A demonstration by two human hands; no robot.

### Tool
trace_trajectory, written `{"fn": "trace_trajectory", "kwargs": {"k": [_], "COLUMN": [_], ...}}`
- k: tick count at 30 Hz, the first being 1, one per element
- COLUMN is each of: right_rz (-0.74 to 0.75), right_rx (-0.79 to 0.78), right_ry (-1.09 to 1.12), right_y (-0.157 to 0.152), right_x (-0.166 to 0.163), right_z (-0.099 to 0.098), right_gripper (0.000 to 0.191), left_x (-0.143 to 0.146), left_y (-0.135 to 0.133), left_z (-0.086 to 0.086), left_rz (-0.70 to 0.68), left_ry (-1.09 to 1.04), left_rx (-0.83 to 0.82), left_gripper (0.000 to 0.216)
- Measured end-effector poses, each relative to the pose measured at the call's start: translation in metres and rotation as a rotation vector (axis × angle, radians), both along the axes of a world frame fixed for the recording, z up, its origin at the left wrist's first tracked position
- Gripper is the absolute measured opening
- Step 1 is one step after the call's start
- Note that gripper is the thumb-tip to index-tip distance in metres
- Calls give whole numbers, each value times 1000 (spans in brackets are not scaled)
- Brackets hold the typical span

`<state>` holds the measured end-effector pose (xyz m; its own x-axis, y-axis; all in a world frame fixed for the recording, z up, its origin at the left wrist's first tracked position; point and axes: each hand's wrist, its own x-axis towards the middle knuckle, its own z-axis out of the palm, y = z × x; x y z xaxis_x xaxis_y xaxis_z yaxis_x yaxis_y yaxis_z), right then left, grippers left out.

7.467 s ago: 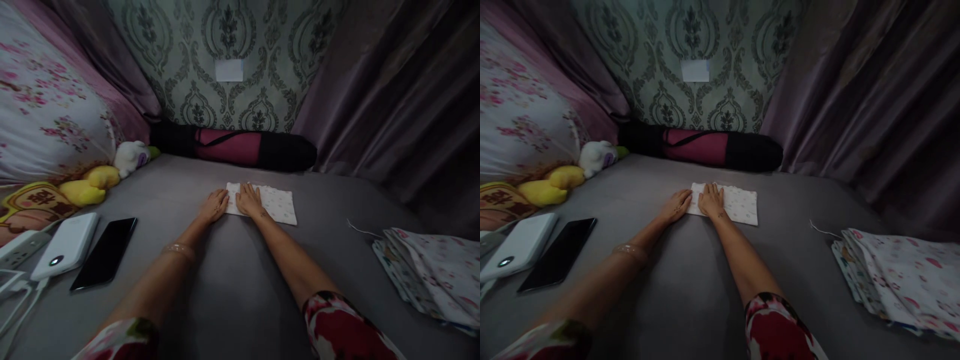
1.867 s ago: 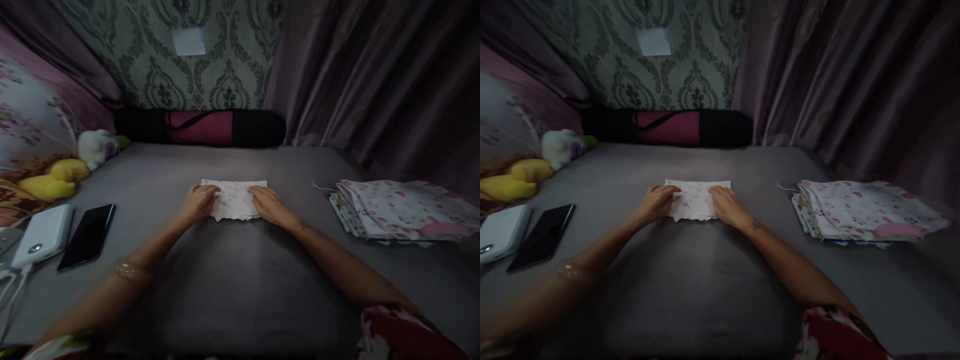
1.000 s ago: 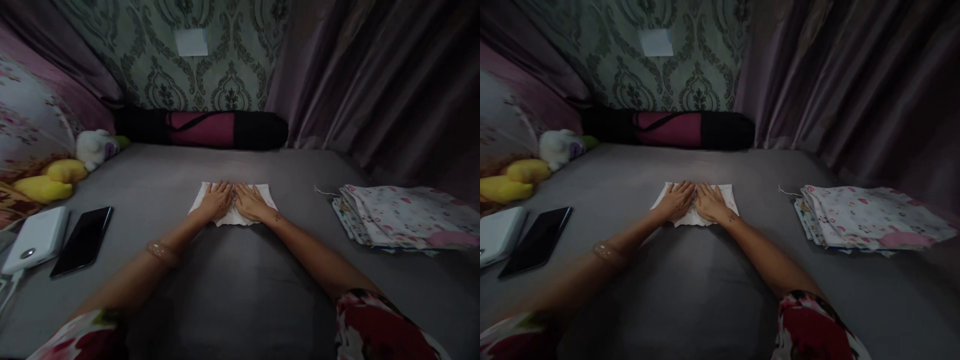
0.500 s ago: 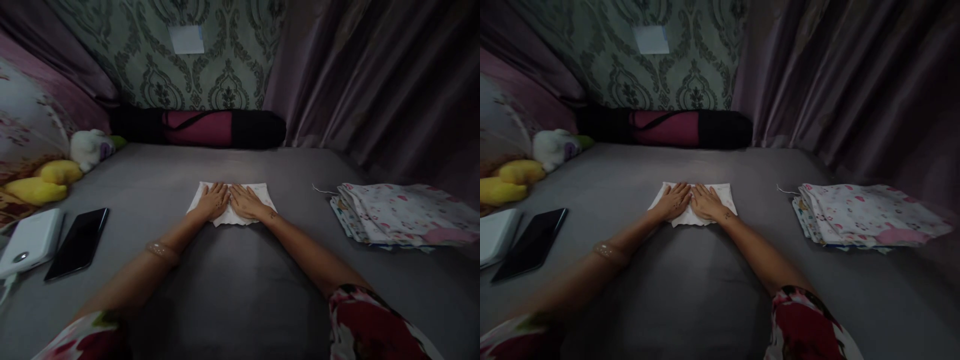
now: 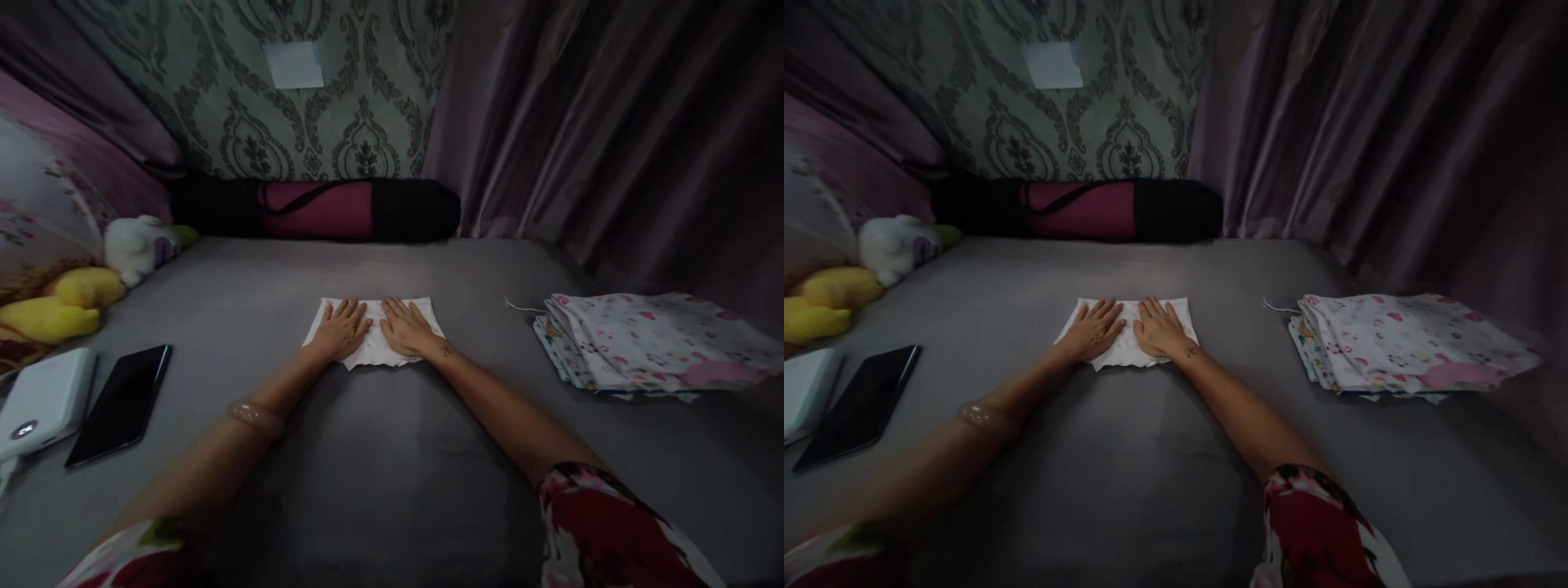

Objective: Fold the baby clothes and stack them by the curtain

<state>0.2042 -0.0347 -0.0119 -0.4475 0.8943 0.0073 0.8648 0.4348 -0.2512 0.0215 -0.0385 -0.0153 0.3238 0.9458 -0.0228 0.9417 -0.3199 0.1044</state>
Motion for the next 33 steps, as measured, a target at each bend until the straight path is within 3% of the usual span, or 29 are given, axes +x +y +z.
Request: {"fn": "trace_trajectory", "kwargs": {"k": [5, 11, 16, 20, 26, 33], "right_rz": [-32, -51, -37, -83, -102, -86], "right_rx": [89, 55, 9, 40, -18, 46], "right_ry": [15, -45, -33, 1, -2, -81], "right_y": [3, 4, 6, 8, 10, 5], "right_x": [18, 25, 29, 46, 62, 40], "right_z": [2, -11, -5, -5, -18, 6], "right_gripper": [61, 63, 65, 68, 70, 65], "left_x": [-16, -25, -30, -52, -79, -86], "left_y": [2, 9, 10, 1, -9, -5], "left_z": [0, -12, -7, -6, -19, -32], "left_rz": [32, 88, 66, 67, 44, 57], "left_ry": [-29, -69, -72, -92, -255, -496], "left_rx": [81, -2, -46, -39, -6, 153], "left_gripper": [61, 66, 66, 66, 66, 66]}}
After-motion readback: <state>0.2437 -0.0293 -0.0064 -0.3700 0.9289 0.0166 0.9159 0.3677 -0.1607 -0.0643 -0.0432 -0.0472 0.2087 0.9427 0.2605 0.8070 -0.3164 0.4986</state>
